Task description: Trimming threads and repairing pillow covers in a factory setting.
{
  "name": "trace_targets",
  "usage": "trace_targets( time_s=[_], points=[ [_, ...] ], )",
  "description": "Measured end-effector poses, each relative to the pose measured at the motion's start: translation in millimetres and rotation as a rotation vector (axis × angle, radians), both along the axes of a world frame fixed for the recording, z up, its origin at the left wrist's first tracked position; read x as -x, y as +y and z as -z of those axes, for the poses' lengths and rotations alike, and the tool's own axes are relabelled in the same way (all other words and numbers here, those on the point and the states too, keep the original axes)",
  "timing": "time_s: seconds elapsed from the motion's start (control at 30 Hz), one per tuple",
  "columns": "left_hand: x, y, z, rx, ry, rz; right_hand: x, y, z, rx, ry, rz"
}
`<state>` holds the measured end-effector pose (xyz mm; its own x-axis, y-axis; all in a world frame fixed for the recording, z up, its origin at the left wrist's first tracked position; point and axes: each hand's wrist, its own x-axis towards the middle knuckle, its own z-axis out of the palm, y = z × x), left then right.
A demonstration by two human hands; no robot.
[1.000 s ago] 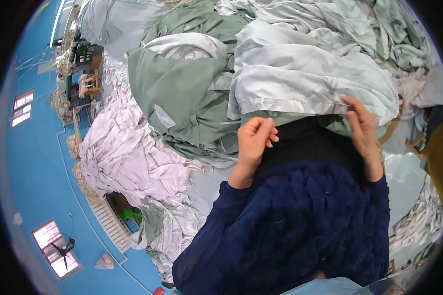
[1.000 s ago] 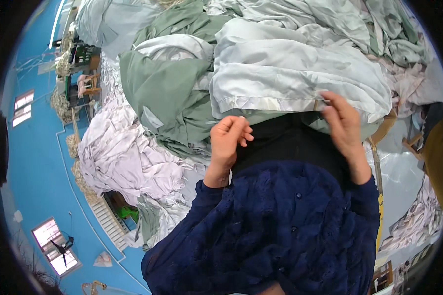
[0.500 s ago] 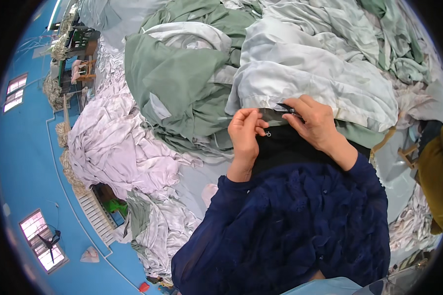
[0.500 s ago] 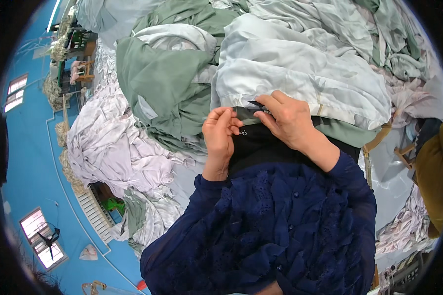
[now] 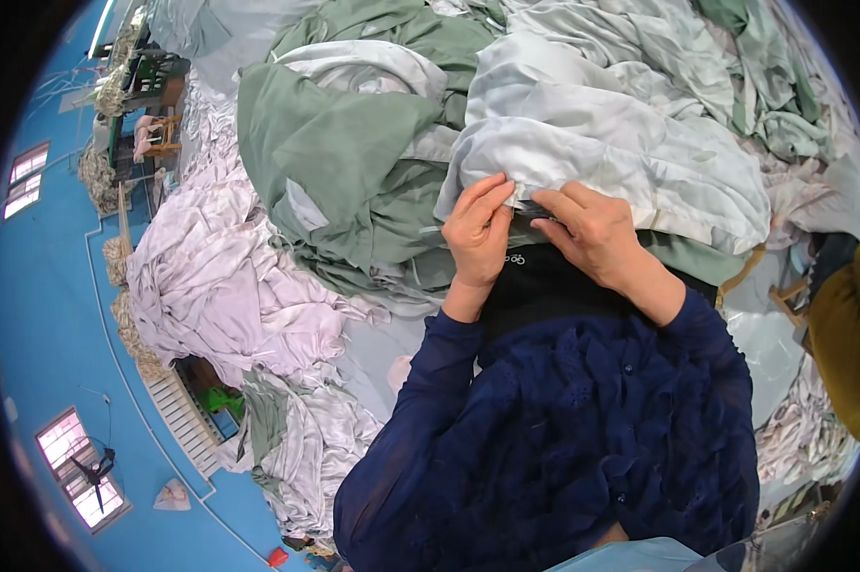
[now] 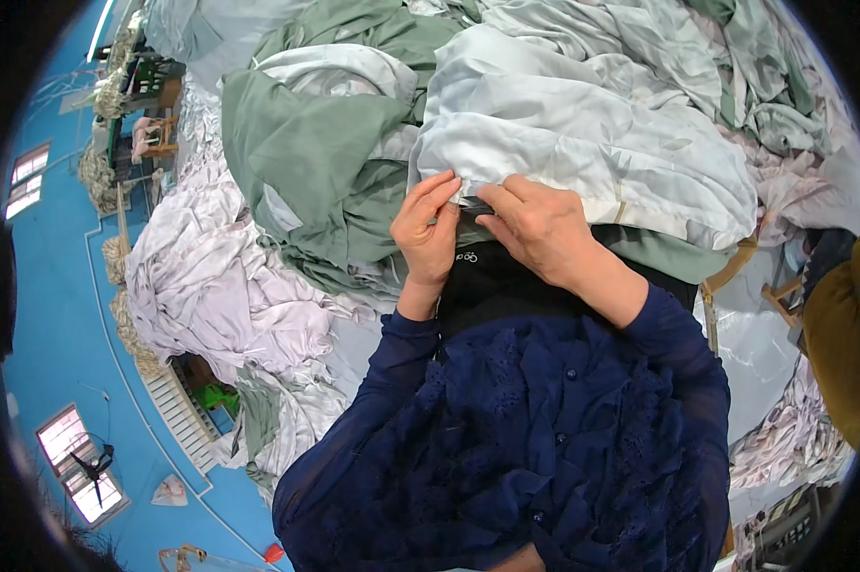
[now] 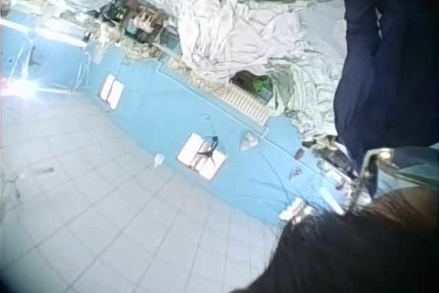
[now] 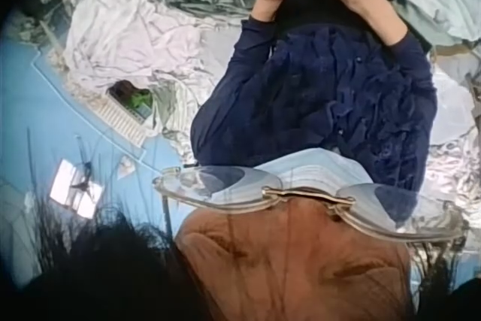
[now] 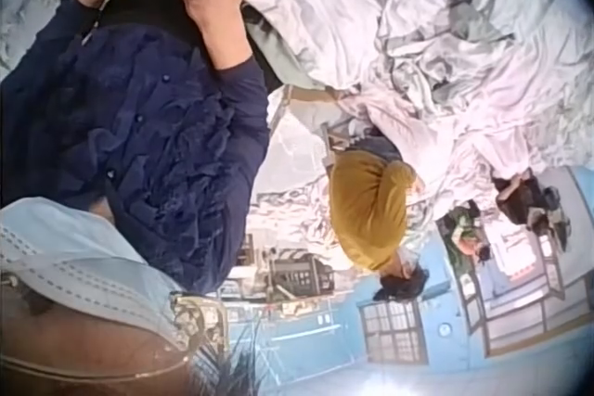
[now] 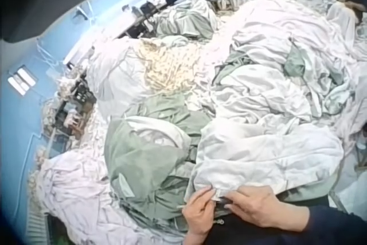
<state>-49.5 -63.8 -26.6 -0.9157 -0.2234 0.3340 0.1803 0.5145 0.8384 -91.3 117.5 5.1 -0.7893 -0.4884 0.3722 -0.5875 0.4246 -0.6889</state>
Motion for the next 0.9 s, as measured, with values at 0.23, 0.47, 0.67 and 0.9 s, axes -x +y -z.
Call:
trace_targets(
  time_s=[0.23, 0.47, 0.67, 0.9],
  points=[
    [1.4, 1.8, 1.3, 0.072, 0.083, 0.002, 1.6, -1.9, 5.3, 0.02, -0.03, -0.027],
    [2.8, 2.9, 1.1, 0.079, 0.101, 0.005, 5.2, -2.7, 6.5, 0.034, -0.081, -0.044],
    [4.3, 4.8, 1.1, 0.061, 0.1, 0.001, 6.6, -3.3, 8.9, 0.07, -0.125, -0.044],
    [4.2, 6.2, 1.4, 0.044, 0.105, 0.001, 7.0, -5.2, 9.5, 0.081, -0.134, -0.035]
  ],
)
